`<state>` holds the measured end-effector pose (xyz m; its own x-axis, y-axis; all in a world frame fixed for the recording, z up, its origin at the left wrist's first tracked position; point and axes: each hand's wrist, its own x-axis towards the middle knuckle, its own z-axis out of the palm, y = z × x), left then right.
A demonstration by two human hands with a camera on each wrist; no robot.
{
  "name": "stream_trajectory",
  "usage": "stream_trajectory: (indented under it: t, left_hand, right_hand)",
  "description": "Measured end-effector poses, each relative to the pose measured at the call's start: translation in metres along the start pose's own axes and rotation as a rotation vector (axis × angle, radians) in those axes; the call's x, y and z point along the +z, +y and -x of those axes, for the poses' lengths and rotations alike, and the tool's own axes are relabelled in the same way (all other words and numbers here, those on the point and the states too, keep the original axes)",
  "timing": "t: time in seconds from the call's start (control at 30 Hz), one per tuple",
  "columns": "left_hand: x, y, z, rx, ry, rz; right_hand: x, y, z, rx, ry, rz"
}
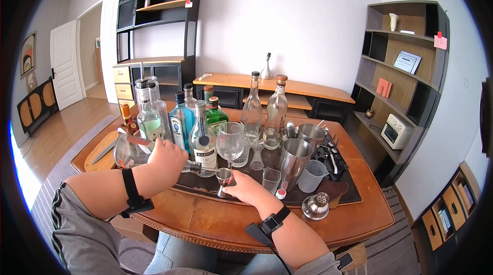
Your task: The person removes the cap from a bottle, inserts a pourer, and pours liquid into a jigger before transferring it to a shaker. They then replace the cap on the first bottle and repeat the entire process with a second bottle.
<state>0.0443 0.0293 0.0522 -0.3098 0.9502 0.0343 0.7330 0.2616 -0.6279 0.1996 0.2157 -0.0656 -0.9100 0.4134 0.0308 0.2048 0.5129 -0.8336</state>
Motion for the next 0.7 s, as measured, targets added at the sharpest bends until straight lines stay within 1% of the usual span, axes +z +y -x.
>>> stream_trajectory:
  t: [0.13,0.3,0.7]
  left_hand:
    - [0.001,-0.001,-0.001,0.01,0.012,-0.02]
    - [-0.003,0.0,-0.002,-0.002,-0.015,0.009]
    - [-0.001,-0.001,-0.004,-0.007,-0.013,-0.008]
  right_hand:
    - [0.003,0.007,-0.004,-0.009,0.009,-0.068]
    - [0.005,0.015,-0.009,-0.001,-0.012,-0.027]
    - [0.003,0.01,-0.006,-0.002,-0.021,-0.04]
